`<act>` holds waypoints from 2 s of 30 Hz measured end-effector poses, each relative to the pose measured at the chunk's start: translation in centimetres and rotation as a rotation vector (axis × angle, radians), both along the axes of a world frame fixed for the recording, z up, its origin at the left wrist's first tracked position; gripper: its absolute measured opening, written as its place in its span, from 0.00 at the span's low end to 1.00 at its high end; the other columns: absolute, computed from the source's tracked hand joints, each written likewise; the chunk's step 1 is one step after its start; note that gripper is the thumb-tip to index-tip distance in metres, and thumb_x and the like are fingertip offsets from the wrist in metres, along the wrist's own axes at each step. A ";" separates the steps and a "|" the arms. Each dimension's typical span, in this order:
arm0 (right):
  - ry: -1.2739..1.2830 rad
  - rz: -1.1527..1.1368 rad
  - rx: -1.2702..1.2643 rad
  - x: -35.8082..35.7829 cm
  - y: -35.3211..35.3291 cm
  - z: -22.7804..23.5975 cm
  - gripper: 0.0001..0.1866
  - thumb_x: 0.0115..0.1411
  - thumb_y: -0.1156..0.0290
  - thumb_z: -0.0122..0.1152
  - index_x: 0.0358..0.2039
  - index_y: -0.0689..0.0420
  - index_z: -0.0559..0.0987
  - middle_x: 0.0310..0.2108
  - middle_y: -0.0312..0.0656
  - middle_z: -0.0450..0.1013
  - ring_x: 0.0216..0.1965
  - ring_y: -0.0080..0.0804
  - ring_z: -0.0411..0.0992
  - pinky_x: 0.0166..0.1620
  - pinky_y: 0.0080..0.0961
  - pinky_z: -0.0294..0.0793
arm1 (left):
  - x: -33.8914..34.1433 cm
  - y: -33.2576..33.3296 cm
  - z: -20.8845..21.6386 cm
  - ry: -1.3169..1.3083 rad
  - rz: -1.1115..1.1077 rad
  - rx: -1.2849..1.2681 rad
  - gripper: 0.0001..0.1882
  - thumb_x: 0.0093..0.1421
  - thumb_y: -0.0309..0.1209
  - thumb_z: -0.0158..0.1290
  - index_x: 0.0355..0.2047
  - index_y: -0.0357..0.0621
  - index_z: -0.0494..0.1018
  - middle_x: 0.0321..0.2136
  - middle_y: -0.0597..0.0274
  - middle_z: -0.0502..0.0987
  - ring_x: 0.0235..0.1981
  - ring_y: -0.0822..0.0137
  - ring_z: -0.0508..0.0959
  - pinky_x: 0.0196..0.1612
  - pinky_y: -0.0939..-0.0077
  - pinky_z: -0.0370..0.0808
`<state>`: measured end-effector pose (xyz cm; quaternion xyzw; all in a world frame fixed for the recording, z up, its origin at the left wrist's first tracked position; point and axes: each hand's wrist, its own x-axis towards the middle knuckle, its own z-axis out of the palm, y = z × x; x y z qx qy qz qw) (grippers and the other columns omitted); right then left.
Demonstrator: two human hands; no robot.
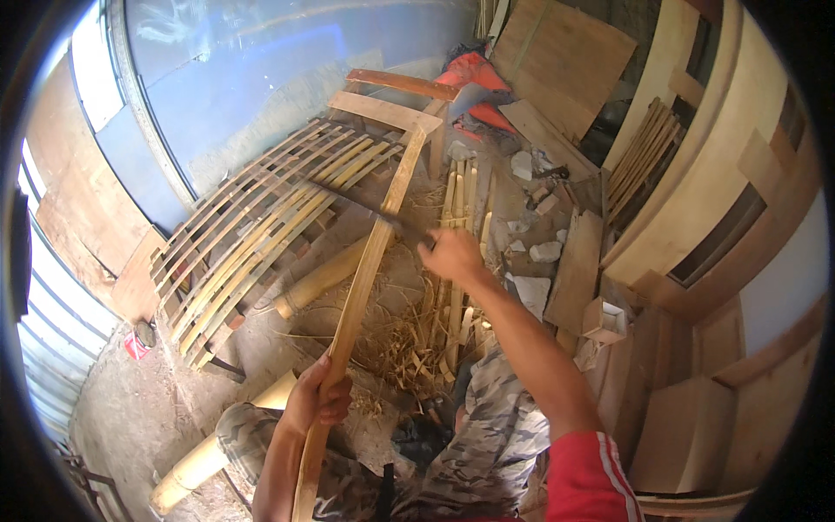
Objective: The person sits on the floor and uses a curved blade to shave and smooth a long bamboo strip. They hold the strip with one hand and repeatedly draw the blade along its length, rotating the strip to work different sides. Bamboo shavings accumulate on the floor.
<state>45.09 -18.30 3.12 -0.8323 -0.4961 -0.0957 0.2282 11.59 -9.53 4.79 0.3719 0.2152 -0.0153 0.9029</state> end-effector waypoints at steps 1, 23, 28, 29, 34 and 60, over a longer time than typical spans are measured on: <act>0.072 -0.075 0.000 0.6 0.1 0.0 0.14 0.53 0.57 0.63 0.35 0.52 0.84 0.17 0.42 0.75 0.19 0.38 0.76 0.25 0.36 0.76 | 0.3 -0.2 -0.1 0.002 0.009 -0.012 0.17 0.71 0.53 0.39 0.47 0.60 0.67 0.18 0.74 0.61 0.11 0.80 0.57 0.11 0.85 0.55; 1.063 -0.697 0.484 11.1 -1.3 -4.8 0.21 0.59 0.56 0.62 0.21 0.62 0.75 0.18 0.47 0.74 0.15 0.35 0.70 0.23 0.35 0.71 | 0.6 -0.9 -1.8 0.005 0.044 0.118 0.26 0.71 0.48 0.41 0.66 0.59 0.55 0.20 0.70 0.63 0.12 0.77 0.59 0.14 0.82 0.59; 1.281 -0.332 0.717 8.7 -1.6 -1.4 0.26 0.59 0.48 0.66 0.29 0.64 0.78 0.29 0.48 0.78 0.13 0.30 0.64 0.19 0.29 0.65 | 0.7 -2.1 -2.0 0.004 0.026 0.373 0.30 0.74 0.41 0.37 0.72 0.51 0.46 0.17 0.69 0.62 0.12 0.78 0.61 0.16 0.81 0.61; 1.309 -0.296 0.710 7.6 -1.6 0.0 0.27 0.59 0.48 0.66 0.34 0.65 0.77 0.30 0.47 0.79 0.14 0.28 0.64 0.20 0.29 0.66 | 0.7 -2.2 -2.1 -0.008 0.005 0.432 0.30 0.74 0.40 0.37 0.72 0.50 0.45 0.17 0.69 0.62 0.12 0.78 0.61 0.16 0.80 0.61; 1.329 -0.106 0.619 4.1 -1.2 3.3 0.36 0.57 0.46 0.67 0.51 0.67 0.74 0.38 0.48 0.80 0.15 0.23 0.63 0.20 0.25 0.67 | 1.0 -3.0 -2.6 -0.041 -0.032 0.414 0.32 0.72 0.40 0.39 0.72 0.45 0.45 0.14 0.67 0.64 0.12 0.76 0.62 0.16 0.80 0.62; 1.467 0.072 0.881 -3.1 -0.7 4.3 0.15 0.54 0.67 0.73 0.34 0.50 0.72 0.23 0.32 0.69 0.16 0.21 0.66 0.21 0.24 0.69 | 0.1 -2.9 -0.7 0.084 -0.160 0.324 0.34 0.73 0.52 0.30 0.60 0.34 0.67 0.29 0.56 0.80 0.26 0.70 0.78 0.30 0.76 0.75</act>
